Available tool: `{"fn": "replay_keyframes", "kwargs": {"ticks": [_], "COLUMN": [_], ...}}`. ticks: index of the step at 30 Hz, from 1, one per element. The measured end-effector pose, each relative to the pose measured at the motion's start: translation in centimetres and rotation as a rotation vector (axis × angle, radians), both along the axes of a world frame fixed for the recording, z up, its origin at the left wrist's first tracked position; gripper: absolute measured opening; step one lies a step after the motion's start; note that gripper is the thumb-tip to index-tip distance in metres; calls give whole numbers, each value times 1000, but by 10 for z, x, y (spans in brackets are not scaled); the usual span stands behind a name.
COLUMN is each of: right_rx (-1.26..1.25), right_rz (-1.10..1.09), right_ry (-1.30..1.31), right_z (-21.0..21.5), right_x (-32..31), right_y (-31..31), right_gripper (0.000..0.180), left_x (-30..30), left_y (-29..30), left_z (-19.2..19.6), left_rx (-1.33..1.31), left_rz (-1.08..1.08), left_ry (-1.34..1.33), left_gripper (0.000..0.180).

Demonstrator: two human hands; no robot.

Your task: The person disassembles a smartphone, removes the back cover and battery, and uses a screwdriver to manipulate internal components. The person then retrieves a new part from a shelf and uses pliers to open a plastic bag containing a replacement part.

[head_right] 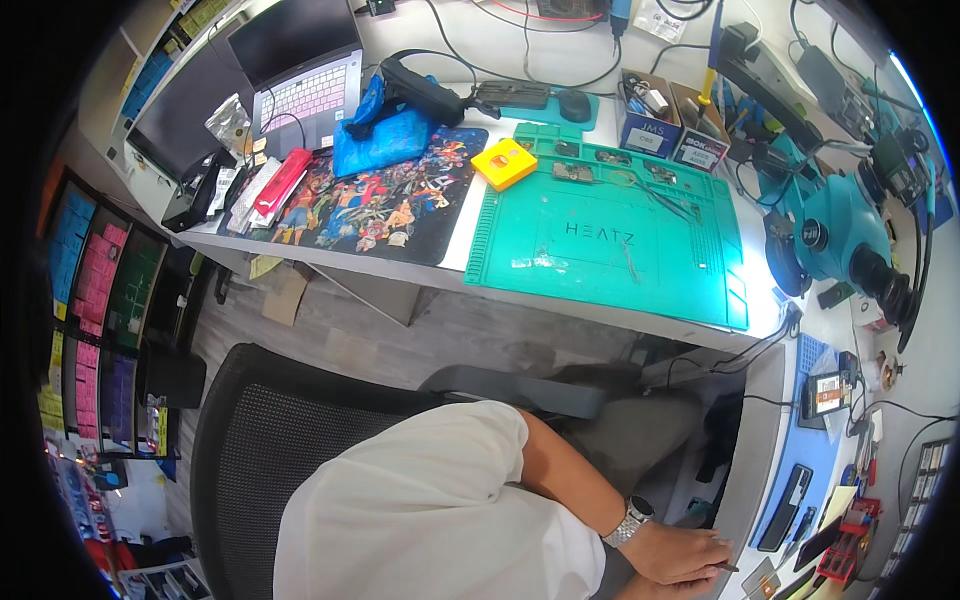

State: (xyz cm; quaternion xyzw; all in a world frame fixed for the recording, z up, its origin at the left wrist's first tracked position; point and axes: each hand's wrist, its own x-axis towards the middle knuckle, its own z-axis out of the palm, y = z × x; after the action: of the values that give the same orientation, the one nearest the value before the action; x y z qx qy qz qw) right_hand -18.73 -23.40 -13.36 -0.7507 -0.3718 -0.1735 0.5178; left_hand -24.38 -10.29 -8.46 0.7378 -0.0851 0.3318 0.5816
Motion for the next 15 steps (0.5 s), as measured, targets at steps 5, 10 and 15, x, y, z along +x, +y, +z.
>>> {"fn": "replay_keyframes", "kwargs": {"ticks": [5,10,15], "right_rx": [-54,-61,104], "right_rz": [-31,151,227], "right_ry": [-84,137,289], "right_z": [-11,-23,-31], "right_x": [15,29,28], "right_y": [18,35,45], "right_gripper": [53,61,55], "left_x": [4,-7,-13], "left_y": [30,61,73], "left_z": [-3,1,-4], "left_rx": [142,85,69], "left_rz": [89,136,123], "left_ry": [70,154,199], "left_gripper": [22,23,29]}}
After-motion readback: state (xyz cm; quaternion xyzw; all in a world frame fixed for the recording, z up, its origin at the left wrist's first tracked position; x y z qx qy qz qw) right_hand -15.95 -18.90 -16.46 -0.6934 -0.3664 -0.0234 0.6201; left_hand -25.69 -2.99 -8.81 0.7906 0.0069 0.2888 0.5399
